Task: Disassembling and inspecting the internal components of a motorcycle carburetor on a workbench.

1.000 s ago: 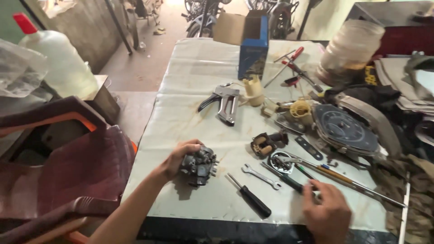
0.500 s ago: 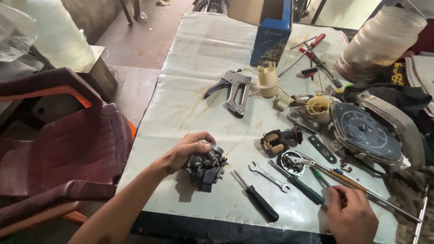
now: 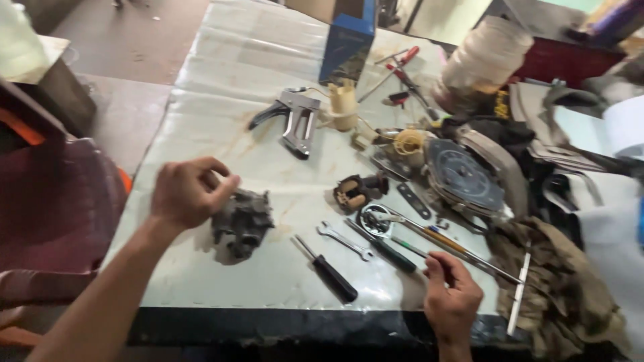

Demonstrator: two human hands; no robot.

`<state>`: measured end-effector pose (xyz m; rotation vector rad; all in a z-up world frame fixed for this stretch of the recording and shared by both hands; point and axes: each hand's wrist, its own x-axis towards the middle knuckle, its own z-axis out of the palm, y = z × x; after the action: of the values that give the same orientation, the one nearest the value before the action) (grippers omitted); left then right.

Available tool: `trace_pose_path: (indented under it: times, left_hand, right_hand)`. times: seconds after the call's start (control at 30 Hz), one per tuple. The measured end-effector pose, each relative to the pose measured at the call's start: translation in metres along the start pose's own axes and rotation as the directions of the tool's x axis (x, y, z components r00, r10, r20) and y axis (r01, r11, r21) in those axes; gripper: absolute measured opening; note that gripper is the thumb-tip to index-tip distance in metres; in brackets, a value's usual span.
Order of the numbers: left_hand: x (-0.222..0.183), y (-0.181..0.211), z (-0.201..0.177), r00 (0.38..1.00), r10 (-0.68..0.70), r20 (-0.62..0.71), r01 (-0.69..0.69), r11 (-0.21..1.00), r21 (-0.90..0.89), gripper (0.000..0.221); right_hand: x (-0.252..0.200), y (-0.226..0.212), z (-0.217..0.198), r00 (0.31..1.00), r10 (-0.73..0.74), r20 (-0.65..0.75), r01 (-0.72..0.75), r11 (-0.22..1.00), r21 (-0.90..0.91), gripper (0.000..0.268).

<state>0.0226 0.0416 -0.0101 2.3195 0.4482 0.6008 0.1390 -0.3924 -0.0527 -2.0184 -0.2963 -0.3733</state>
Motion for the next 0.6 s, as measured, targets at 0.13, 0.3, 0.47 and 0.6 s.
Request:
trace_pose_path:
  times: [0.13,0.3,0.47,0.6]
  left_hand:
    - [-0.006,0.004,-0.004,0.925,0.174,-0.338,-0.164,0.985,0.057,0.019]
    - [-0.045,0.050,-0.006,0.748,0.464,-0.475,-0.404,0.886,0.229,0.011]
    - [-0.131,0.143,0.051,0.737,0.604,-0.305,-0.626,0.779,0.030,0.030]
    - [-0.179,0.143,0.136,0.825,0.565,0.008,-0.549,0.806,-0.220,0.032]
  right_hand:
    - [-0.001,0.006,0.000,0.998,0.058,0.027,-0.062,0.980,0.187,0.017]
    - [-0.015,0.020,-0.013,0.989,0.137,0.047,-0.145,0.900,0.412,0.016]
    - [-0.047,-0.003,-0.040,0.954,0.071,0.292,-0.160,0.942,0.294,0.014]
    - [-0.057,-0.032,-0.054,0.768,-0.431,0.474,0.266,0.888,0.375,0.022]
